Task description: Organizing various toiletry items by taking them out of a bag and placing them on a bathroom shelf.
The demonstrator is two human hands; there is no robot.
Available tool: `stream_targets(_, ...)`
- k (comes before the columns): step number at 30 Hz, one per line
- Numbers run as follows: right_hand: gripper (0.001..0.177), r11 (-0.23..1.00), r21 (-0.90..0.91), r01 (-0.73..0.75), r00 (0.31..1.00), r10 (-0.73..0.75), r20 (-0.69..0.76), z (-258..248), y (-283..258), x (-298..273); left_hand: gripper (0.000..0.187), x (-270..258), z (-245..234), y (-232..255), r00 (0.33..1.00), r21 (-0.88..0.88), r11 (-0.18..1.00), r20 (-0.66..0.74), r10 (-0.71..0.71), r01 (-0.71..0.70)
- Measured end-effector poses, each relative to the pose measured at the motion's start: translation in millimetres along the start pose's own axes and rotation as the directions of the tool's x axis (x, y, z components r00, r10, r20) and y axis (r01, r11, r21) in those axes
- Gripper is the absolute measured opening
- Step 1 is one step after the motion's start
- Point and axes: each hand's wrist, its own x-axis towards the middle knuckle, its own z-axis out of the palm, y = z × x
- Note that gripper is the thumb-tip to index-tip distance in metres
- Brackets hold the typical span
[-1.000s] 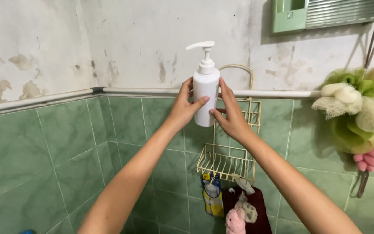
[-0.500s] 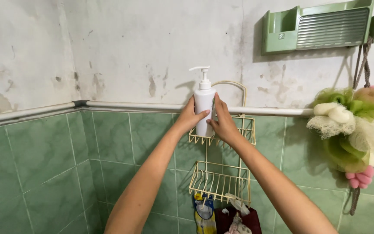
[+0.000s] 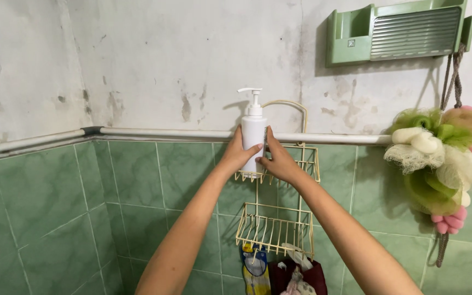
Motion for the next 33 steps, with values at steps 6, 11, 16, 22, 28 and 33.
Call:
stream_targets(6, 0.100, 0.999, -0.029, -0.042, 0.999, 0.042, 0.004, 0, -13, -8, 0.111, -15, 7, 4, 1.000, -0.024, 1.000, -0.028, -0.013, 0.012)
stream_targets(11, 0.096, 0.992, -0.101, -0.074, 0.997, 0.076, 0.016, -11, -38, -26, 0.107, -26, 4, -8, 1.000, 0.013, 1.000, -0.026, 0.001, -0.001)
stream_targets(16, 0.094, 0.974, -0.211, -0.085, 0.995, 0.093, 0.025, -19, -57, -53, 0.105, -45, 10, -29, 0.999, 0.047, 0.998, -0.027, 0.032, -0.031)
stream_targets(22, 0.091, 0.960, -0.278, -0.019, 0.999, 0.032, 0.042, -25, -64, -90, 0.099, -86, 28, -37, 0.989, 0.160, 0.980, -0.077, 0.130, -0.116)
stream_targets(28, 0.087, 0.903, -0.411, 0.126, 0.992, -0.116, 0.049, -33, -55, -120, 0.098, -115, 36, -32, 0.989, 0.231, 0.971, -0.118, 0.093, -0.064)
stream_targets(33, 0.087, 0.854, -0.472, 0.217, 0.976, -0.183, 0.116, -49, -43, -154, 0.100, -152, 55, -16, 0.996, 0.287, 0.958, -0.081, 0.039, -0.014)
